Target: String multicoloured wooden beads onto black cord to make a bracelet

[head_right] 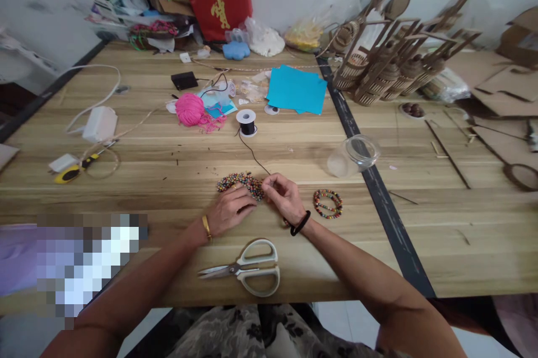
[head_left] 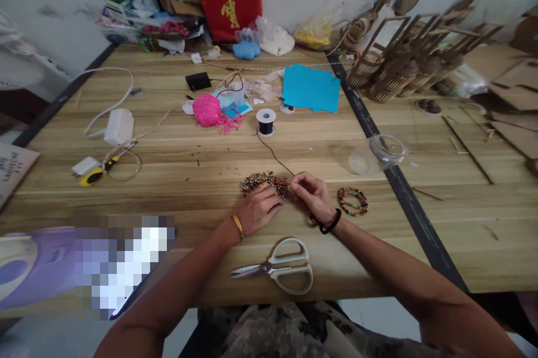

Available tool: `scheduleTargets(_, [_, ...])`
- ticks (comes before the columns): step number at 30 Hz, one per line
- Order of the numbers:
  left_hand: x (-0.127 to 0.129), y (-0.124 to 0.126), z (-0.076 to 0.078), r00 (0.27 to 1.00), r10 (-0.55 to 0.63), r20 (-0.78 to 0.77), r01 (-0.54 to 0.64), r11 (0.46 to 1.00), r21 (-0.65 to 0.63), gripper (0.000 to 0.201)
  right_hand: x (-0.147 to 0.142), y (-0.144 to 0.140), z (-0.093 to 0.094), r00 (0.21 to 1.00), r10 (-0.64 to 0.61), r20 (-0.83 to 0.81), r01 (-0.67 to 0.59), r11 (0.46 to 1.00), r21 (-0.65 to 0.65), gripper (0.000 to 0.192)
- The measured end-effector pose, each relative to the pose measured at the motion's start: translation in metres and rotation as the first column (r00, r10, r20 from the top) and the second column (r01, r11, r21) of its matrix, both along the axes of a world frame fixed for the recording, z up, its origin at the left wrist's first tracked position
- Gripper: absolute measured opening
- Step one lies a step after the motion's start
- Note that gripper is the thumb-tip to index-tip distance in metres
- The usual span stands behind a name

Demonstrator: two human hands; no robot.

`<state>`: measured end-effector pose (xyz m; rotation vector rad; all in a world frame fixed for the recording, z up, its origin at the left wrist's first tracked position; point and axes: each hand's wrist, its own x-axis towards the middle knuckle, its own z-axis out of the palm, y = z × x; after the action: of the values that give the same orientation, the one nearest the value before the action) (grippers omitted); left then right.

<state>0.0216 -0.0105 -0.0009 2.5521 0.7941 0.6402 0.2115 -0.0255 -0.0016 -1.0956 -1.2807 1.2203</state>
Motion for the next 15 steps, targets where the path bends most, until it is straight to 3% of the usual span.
scheduleTargets(6, [-0.001,0.005,0.005,0.937,0.181,0.3,-0.087,0.949,-0.303,0.007,0.002,0.001,-0.001,1.0,-0.006,0.014,0.006,1.0,-0.01,0.03])
scheduleTargets(11, [-0.006,0.01,0.003,0.875,0.328,0.357,-0.108,0.849,-0.517,0.008,0.0,-0.003,-0.005,0.997,0.005,0.082,-0.01,0.998,0.057,0.028])
scheduleTargets(15, [-0.009,0.012,0.0,0.852,0.34,0.397,-0.053,0.811,-0.582,0.014,-0.002,-0.007,-0.007,0.983,0.017,0.182,-0.052,0.98,0.19,0.021])
